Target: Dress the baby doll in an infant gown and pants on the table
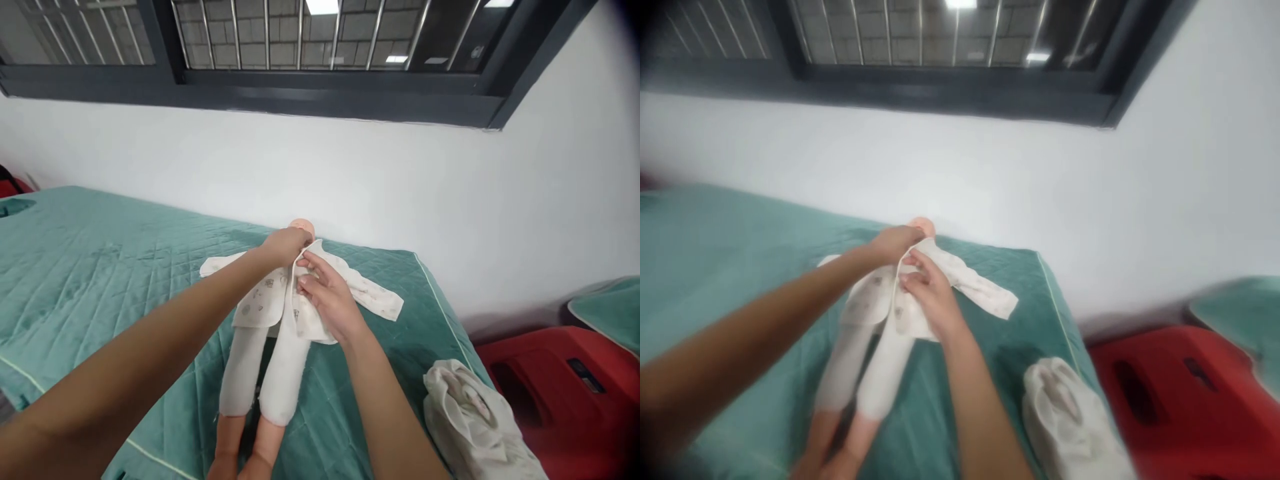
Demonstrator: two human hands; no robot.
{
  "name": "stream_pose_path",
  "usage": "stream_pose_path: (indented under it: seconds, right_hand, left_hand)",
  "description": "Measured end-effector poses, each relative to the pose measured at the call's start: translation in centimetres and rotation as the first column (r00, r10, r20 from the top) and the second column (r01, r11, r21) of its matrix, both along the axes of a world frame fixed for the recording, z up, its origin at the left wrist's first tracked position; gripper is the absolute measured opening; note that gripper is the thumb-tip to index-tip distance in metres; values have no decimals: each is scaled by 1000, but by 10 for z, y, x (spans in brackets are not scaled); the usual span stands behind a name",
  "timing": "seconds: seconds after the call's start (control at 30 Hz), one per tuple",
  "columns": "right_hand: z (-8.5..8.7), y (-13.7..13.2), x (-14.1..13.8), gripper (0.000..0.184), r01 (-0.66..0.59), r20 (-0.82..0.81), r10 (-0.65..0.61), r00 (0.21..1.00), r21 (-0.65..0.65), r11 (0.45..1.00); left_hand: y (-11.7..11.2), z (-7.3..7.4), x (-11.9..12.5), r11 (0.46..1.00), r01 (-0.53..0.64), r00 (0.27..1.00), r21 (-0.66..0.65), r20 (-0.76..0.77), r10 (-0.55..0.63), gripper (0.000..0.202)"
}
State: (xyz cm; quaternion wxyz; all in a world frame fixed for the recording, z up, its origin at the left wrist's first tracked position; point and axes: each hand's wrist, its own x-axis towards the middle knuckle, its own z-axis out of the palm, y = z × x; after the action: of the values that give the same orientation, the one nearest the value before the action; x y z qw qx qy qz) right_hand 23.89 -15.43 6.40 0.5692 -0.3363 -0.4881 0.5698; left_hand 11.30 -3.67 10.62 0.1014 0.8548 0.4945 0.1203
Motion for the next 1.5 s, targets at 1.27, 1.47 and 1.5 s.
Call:
stream_pose_path:
  seconds: [1.27,1.47,1.5]
  right_hand:
    - [-15,1,-2,23,325,711,-558,428,456,829]
    - [-29,8,-7,33,116,659,-581,478,609,785]
    - [-31,9,-8,38,76,677,-553,485,598,798]
  left_hand:
    - [-8,-46,-33,977,-211,724,22,675,141,18]
    - [-88,-102,-91,943,-330,659,43,726,198,21]
    - [-100,-111,-99,944,-330,654,6,722,224,21]
